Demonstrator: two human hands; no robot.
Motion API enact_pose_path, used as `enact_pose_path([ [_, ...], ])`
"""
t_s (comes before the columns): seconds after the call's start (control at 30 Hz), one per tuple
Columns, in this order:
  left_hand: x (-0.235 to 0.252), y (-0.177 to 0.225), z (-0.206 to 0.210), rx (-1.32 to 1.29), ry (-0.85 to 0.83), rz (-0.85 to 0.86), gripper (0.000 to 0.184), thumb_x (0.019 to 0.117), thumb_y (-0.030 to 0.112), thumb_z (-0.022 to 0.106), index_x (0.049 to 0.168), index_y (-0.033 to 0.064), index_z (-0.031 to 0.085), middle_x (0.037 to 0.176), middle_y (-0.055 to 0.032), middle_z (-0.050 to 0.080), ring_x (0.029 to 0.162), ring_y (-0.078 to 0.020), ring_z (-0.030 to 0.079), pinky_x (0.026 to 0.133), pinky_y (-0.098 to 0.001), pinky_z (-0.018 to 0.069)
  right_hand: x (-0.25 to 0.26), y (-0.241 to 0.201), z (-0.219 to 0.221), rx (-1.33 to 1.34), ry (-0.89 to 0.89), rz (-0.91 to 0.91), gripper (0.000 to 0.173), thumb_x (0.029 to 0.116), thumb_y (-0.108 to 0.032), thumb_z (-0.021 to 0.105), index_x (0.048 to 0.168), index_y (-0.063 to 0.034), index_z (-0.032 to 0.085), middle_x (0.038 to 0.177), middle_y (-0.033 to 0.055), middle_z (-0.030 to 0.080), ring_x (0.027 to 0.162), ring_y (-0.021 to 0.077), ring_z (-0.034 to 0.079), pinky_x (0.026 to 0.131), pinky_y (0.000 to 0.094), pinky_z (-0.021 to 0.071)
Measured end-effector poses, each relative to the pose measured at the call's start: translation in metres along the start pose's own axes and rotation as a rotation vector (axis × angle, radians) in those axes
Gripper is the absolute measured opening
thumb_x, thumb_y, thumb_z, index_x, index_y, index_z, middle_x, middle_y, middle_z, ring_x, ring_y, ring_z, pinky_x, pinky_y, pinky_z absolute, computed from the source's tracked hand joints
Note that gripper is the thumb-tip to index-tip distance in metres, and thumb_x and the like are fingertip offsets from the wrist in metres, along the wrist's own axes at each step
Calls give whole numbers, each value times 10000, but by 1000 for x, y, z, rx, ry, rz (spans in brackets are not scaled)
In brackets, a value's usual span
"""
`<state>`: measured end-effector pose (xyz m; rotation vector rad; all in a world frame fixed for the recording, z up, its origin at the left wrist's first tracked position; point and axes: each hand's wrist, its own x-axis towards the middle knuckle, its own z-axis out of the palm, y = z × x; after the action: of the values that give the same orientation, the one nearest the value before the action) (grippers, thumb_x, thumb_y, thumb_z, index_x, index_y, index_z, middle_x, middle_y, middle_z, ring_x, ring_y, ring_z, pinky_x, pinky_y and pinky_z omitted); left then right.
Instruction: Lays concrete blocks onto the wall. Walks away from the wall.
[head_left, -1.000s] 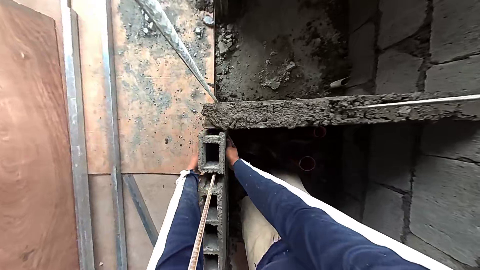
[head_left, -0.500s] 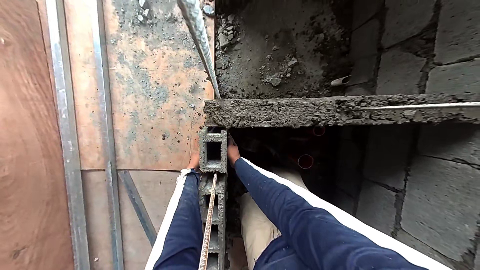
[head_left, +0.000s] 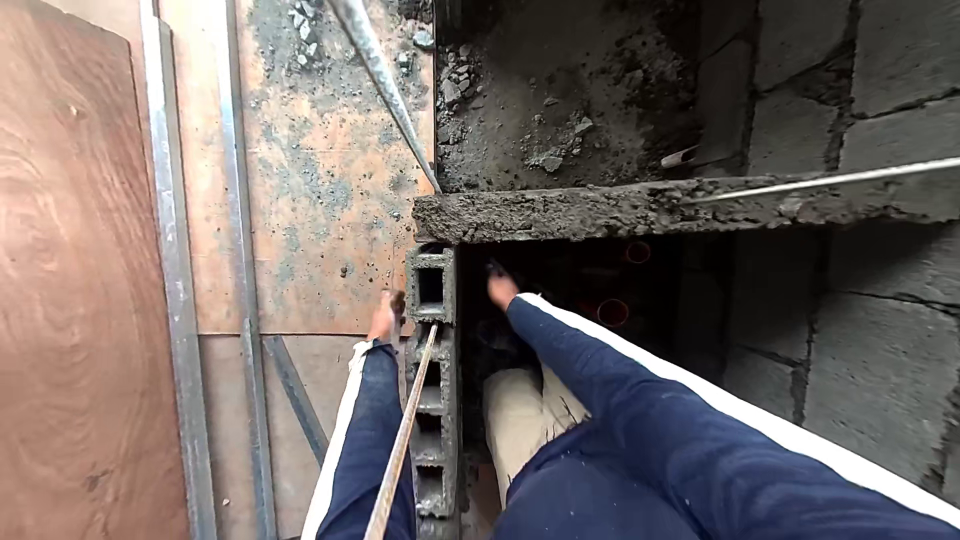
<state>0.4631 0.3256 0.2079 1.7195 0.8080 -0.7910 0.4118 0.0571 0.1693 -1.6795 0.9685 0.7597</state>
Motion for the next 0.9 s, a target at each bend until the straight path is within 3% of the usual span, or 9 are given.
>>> enact_pose_path([
  [0.1, -67, -22, -49, -190, 78, 159, 653, 1124, 440, 106, 1555, 50, 401, 1558, -148, 490, 1385, -242, 515, 1103, -459, 450, -22, 67, -91, -219, 70, 78, 573, 1107, -440, 334, 1524, -82, 495, 1435, 250, 589, 1375, 404, 537, 1158, 613, 401],
  [0.23, -215, -79, -85, -212, 392, 325, 607, 1136, 379, 176, 1570, -4, 359, 1612, -163, 419, 1458, -222, 451, 1206, -384, 368, -65, 153, -204, -302, 171, 210, 523, 1102, -348, 398, 1445, 20, 543, 1470, 303, 527, 1412, 433, 479, 1170, 622, 363],
  [0.3, -279, -115, -86, -73, 527, 337, 608, 1134, 362, 189, 1533, -41, 408, 1580, -206, 449, 1462, -265, 448, 1224, -420, 351, -86, 173, -244, -346, 209, 262, 515, 1094, -342, 401, 1457, -8, 551, 1492, 274, 524, 1435, 413, 462, 1182, 616, 350],
  [0.4, -349, -171, -72, 57, 530, 308, 612, 1114, 340, 192, 1514, -49, 445, 1571, -219, 462, 1472, -300, 436, 1237, -449, 317, -117, 178, -276, -483, 189, 298, 500, 1089, -331, 408, 1405, 8, 592, 1465, 277, 548, 1418, 409, 486, 1161, 616, 372],
  [0.53, -399, -244, -38, 139, 511, 229, 521, 1119, 256, 286, 1500, -47, 473, 1537, -230, 502, 1454, -333, 464, 1240, -474, 312, -136, 139, -254, -818, -17, 191, 503, 1064, -340, 484, 1243, 95, 661, 1375, 309, 602, 1353, 431, 545, 1121, 626, 421],
  [0.67, -415, -310, 12, 107, 581, -30, 479, 1121, 311, 407, 1476, 17, 537, 1449, -219, 594, 1382, -354, 545, 1199, -535, 374, -118, 63, -191, -1187, -278, -115, 478, 1059, -388, 490, 1220, 3, 712, 1277, 242, 683, 1237, 395, 636, 1060, 620, 477],
  [0.73, -420, -340, 48, -53, 600, -198, 497, 1118, 367, 415, 1466, 43, 560, 1443, -210, 602, 1387, -362, 540, 1200, -562, 367, -120, 10, -161, -1359, -366, -342, 447, 1062, -386, 498, 1245, -32, 699, 1233, 223, 700, 1171, 381, 668, 1018, 602, 515],
  [0.8, -428, -368, 99, -296, 626, -359, 528, 1105, 402, 450, 1436, 10, 578, 1418, -257, 603, 1372, -402, 543, 1184, -586, 371, -146, -50, -128, -1573, -484, -540, 433, 1083, -346, 510, 1314, -12, 658, 1279, 246, 678, 1214, 397, 646, 1064, 588, 492],
  [0.9, -467, -393, 198, -573, 413, -684, 684, 1049, 584, 444, 1408, 24, 599, 1432, -244, 591, 1384, -389, 528, 1158, -623, 385, -187, -96, -86, -1712, -662, -749, 378, 1087, -252, 526, 1332, 9, 647, 1295, 241, 674, 1214, 356, 651, 1064, 532, 507],
])
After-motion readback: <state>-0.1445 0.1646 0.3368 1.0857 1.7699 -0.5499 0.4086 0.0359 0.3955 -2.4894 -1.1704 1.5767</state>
